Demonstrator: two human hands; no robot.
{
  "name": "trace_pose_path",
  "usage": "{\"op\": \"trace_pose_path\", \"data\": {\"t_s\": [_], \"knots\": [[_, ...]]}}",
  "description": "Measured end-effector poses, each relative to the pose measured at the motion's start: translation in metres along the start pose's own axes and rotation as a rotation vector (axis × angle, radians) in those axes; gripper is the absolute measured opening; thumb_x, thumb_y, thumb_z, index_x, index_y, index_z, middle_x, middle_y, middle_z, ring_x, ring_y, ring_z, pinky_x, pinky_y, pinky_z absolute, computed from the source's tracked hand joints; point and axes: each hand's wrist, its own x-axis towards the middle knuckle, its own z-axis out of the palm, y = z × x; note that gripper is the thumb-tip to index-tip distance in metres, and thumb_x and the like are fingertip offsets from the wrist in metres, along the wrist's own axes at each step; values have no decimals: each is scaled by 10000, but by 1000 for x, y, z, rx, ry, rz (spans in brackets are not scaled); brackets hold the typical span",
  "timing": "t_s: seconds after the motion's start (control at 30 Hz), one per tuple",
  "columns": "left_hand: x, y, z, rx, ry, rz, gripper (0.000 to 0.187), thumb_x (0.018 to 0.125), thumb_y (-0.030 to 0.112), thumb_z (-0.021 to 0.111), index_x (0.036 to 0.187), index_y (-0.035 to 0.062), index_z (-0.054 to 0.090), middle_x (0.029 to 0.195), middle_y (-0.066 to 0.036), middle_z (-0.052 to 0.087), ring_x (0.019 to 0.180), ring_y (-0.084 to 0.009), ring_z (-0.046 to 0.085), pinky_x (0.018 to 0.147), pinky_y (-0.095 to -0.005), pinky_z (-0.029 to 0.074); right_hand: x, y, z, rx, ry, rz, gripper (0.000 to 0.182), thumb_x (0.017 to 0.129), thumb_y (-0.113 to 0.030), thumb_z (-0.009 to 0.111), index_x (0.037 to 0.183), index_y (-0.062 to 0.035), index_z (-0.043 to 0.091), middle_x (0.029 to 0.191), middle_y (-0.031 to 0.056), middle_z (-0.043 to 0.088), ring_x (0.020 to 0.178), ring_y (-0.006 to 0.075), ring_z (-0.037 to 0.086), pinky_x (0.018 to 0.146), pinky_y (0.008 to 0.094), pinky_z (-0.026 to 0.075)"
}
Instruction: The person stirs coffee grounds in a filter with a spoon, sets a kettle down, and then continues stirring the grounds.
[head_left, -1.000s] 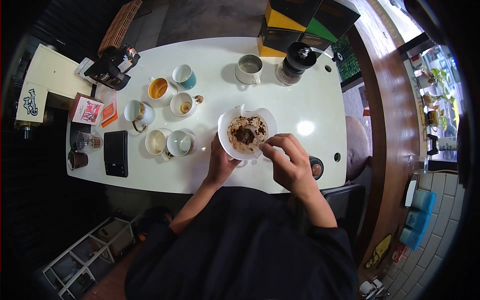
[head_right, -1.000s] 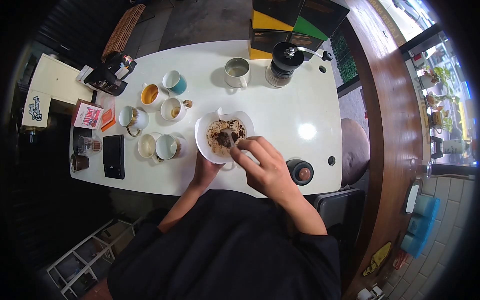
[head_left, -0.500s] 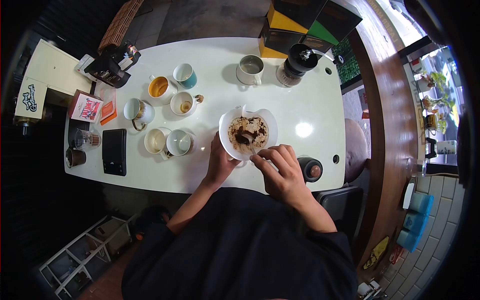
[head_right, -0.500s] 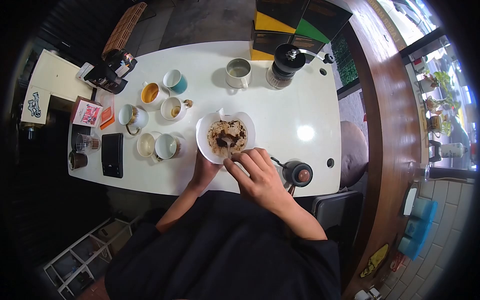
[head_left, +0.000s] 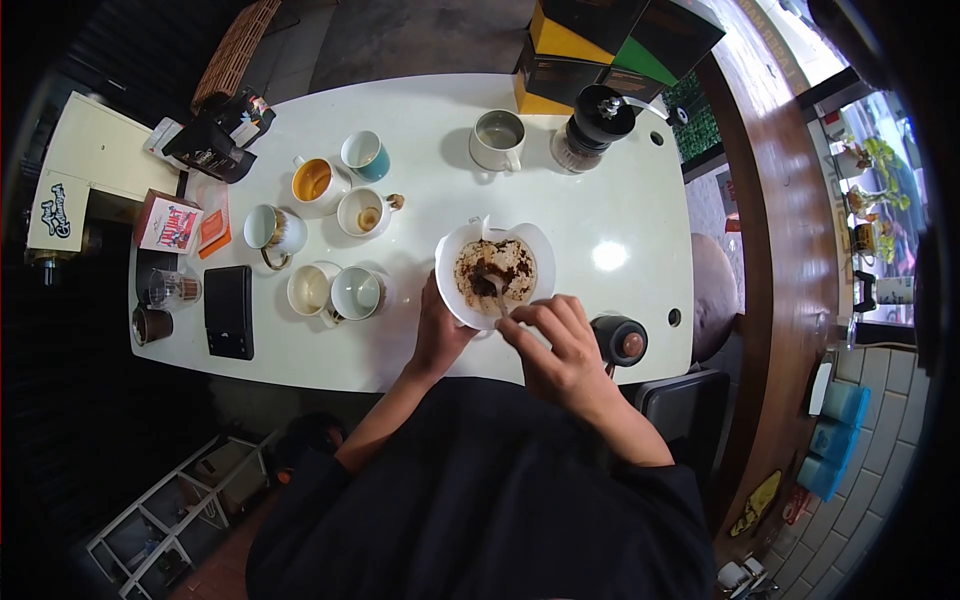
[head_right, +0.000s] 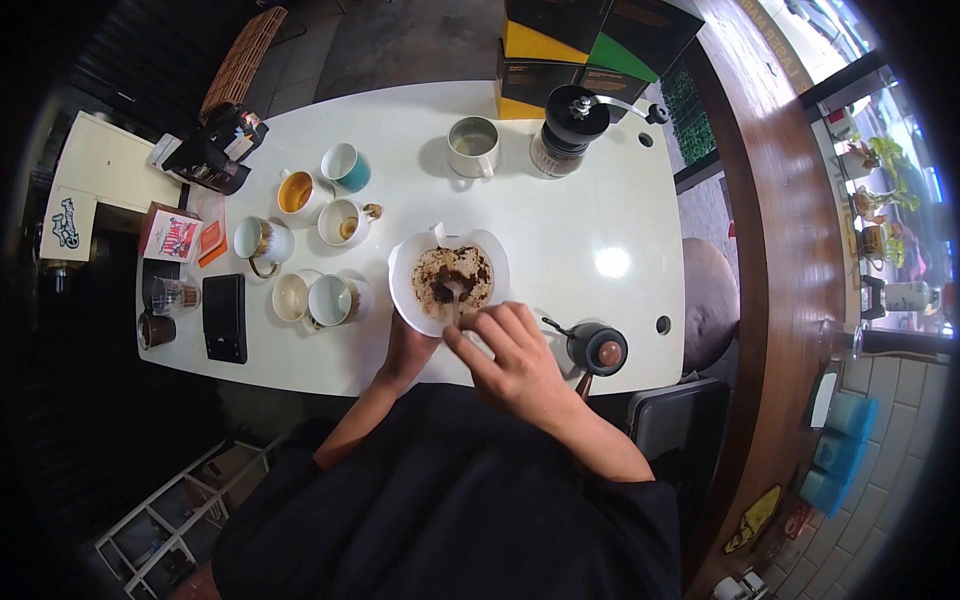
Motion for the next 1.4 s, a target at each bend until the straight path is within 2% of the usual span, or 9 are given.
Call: {"op": "trace_pose_path", "data": {"t_s": [0.07, 0.13, 0.2, 0.73, 1.0, 1.03, 1.2, 1.3, 1.4], "knots": [[0, -3, 1, 14, 4, 9, 670, 717, 183, 873, 1286, 17, 562, 1285, -175, 549, 1221, -380, 512, 1031, -490, 391, 0, -5, -5, -15, -22, -31, 418, 674, 6, 669, 1090, -32, 664, 990, 84, 621, 883, 249, 596, 798, 391, 483], [-2, -1, 0, -13, -2, -24, 690, 717, 196, 878, 1299, 15, 555, 1302, -180, 540, 1229, -381, 507, 1034, -490, 390, 2, -8, -10, -6, 25, -11, 407, 631, 48, 648, 1023, -47, 694, 961, 79, 645, 858, 251, 621, 736, 390, 468], [-2, -2, 0, 0, -16, -27, 688, 722, 197, 876, 1302, 17, 553, 1312, -179, 535, 1233, -382, 505, 1036, -489, 389, 4, -5, -16, -40, 59, -38, 380, 676, -7, 661, 1053, -50, 681, 978, 67, 622, 879, 232, 598, 764, 381, 467], [0, -6, 0, 8, -13, 11, 669, 724, 200, 870, 1287, 25, 553, 1298, -172, 530, 1211, -385, 506, 1021, -495, 398, 2, -8, -9, -40, -11, -74, 412, 654, -74, 685, 1066, -84, 682, 1042, 71, 616, 934, 246, 600, 826, 397, 481], [2, -4, -1, 3, -38, 15, 663, 725, 190, 868, 1288, 32, 557, 1315, -168, 524, 1226, -379, 503, 1031, -494, 390, 10, 8, 1, -73, 44, -21, 472, 623, -10, 668, 1089, -81, 678, 1049, 66, 610, 953, 254, 595, 801, 409, 463], [3, -3, -1, 15, -23, 32, 660, 726, 188, 867, 1287, 32, 558, 1315, -168, 525, 1230, -378, 503, 1033, -494, 389, 12, 5, 3, -44, 69, -10, 438, 615, 20, 649, 1041, -75, 690, 1018, 65, 639, 917, 261, 611, 785, 404, 467], [4, -3, -1, -9, -26, 14, 653, 727, 187, 864, 1283, 31, 560, 1308, -171, 527, 1227, -379, 502, 1030, -494, 390, 9, -4, 0, -12, 4, -35, 436, 611, -4, 633, 1036, -82, 692, 1018, 59, 632, 937, 256, 608, 799, 398, 464], [3, -3, -2, -6, -25, 3, 651, 726, 186, 864, 1280, 30, 560, 1302, -171, 528, 1223, -380, 502, 1024, -495, 394, 6, -4, -11, -34, -44, -73, 437, 645, -23, 677, 1080, -69, 679, 1059, 76, 620, 960, 257, 600, 822, 415, 486], [1, -4, -2, 10, -33, 13, 649, 725, 185, 865, 1275, 27, 557, 1296, -168, 527, 1218, -381, 502, 1020, -493, 399, 11, -5, -24, -51, 97, -32, 340, 673, 3, 701, 1012, -13, 691, 957, 95, 640, 859, 254, 625, 719, 378, 492]]}}
